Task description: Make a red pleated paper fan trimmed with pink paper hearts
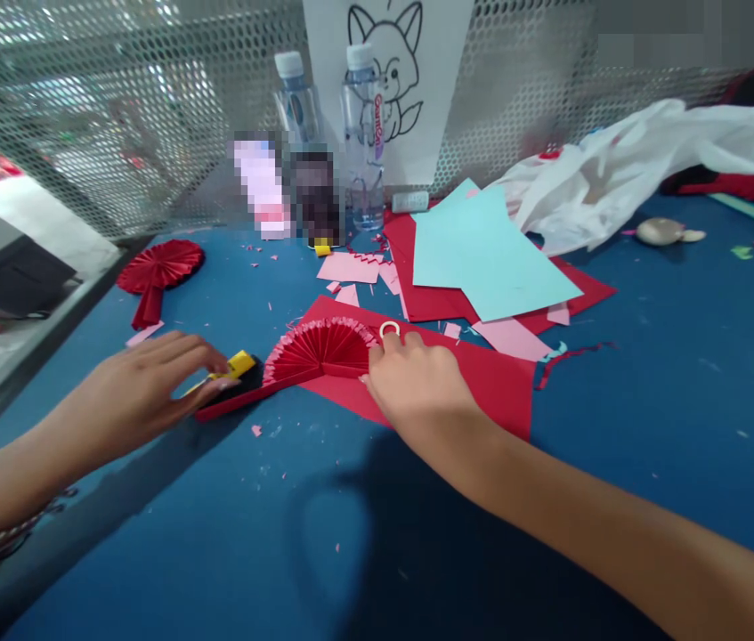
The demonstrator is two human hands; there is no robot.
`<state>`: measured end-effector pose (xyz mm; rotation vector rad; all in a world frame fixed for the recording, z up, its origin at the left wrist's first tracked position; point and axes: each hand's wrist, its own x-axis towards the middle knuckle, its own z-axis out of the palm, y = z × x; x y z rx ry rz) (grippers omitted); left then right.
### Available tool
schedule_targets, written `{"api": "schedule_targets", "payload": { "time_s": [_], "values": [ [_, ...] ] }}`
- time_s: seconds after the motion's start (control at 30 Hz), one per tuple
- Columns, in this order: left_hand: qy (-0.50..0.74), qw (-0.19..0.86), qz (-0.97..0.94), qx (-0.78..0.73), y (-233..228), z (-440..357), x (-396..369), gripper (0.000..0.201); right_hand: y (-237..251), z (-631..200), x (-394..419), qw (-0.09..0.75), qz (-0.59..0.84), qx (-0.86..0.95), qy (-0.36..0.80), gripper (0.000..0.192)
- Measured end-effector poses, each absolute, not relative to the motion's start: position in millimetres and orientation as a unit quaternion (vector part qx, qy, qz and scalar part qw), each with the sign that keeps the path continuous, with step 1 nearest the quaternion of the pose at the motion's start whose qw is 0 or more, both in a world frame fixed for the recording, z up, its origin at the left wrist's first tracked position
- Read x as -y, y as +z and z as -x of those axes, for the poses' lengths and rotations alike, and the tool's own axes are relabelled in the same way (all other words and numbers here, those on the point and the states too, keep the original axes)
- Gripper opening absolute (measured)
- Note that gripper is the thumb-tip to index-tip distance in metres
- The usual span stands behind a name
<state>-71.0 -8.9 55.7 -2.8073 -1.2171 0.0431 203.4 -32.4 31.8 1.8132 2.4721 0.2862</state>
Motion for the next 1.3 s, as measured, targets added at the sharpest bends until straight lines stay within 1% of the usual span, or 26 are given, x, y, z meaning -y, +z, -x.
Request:
{"api": "schedule_targets", "payload": {
  "time_s": [0.03,0.07,0.17,0.27,0.33,0.4,0.5,0.53,0.6,0.67,0.73,0.8,0.9,0.93,1.0,1.07,1.17,1.23,1.3],
  "values": [
    [0.012,0.065,0.894,0.442,54.4,80.3,10.9,0.028,31.9,-204.4,33.0,0.031,-0.588,-0.802,0.095,0.024],
    [0.03,0.067,0.875,0.478,52.5,88.3,13.6,0.03,32.2,-205.2,33.8,0.032,-0.589,-0.802,0.099,0.024],
    [0.054,0.043,0.855,0.514,44.1,101.6,22.0,0.032,34.0,-205.0,37.9,0.012,-0.589,-0.797,0.133,0.027],
    [0.046,0.029,0.849,0.525,36.2,104.0,25.6,0.037,36.1,-201.1,46.0,-0.045,-0.557,-0.804,0.204,0.033],
    [0.039,0.019,0.85,0.524,34.2,105.6,24.9,0.038,36.1,-196.8,51.7,-0.082,-0.522,-0.812,0.247,0.031],
    [0.042,0.014,0.856,0.515,35.8,108.7,23.5,0.035,35.0,-191.2,55.0,-0.112,-0.492,-0.824,0.259,0.028],
    [0.047,0.065,0.867,0.491,43.8,109.4,24.7,0.028,33.3,-179.3,54.5,-0.159,-0.435,-0.863,0.203,0.028],
    [0.045,0.099,0.875,0.472,47.3,106.5,26.6,0.026,32.9,-174.1,53.6,-0.178,-0.413,-0.877,0.171,0.031],
    [0.032,0.166,0.897,0.409,54.0,94.6,32.9,0.023,31.7,-162.3,52.7,-0.208,-0.376,-0.897,0.1,0.041],
    [-0.014,0.214,0.915,0.341,58.4,77.2,40.3,0.024,29.4,-151.1,54.2,-0.22,-0.36,-0.906,0.042,0.053],
    [-0.04,0.218,0.931,0.29,59.5,61.5,45.6,0.023,26.2,-145.0,57.9,-0.221,-0.371,-0.902,0.004,0.051],
    [-0.065,0.178,0.935,0.298,56.8,54.4,46.1,0.024,23.5,-147.6,62.0,-0.226,-0.415,-0.881,-0.012,0.043],
    [-0.098,0.102,0.898,0.417,46.2,62.0,39.1,0.036,23.4,-166.9,65.0,-0.233,-0.484,-0.843,-0.037,0.039],
    [-0.091,0.072,0.887,0.448,41.5,66.9,36.1,0.039,24.7,-175.2,65.0,-0.235,-0.493,-0.836,-0.054,0.035],
    [-0.048,-0.013,0.883,0.467,32.0,75.0,31.6,0.036,28.7,-190.1,63.9,-0.241,-0.5,-0.828,-0.075,0.025],
    [-0.03,-0.081,0.878,0.471,25.1,77.3,30.7,0.031,33.2,-199.1,62.6,-0.254,-0.506,-0.822,-0.065,0.021],
    [-0.043,-0.176,0.856,0.485,22.9,69.9,34.9,0.028,37.4,-199.6,62.3,-0.271,-0.517,-0.812,-0.016,0.023],
    [-0.039,-0.231,0.836,0.496,24.8,61.8,38.5,0.027,36.3,-194.3,63.3,-0.26,-0.515,-0.817,0.013,0.025],
    [-0.019,-0.24,0.829,0.504,26.1,54.4,40.5,0.028,31.4,-187.7,64.7,-0.231,-0.508,-0.829,0.026,0.025]
  ]
}}
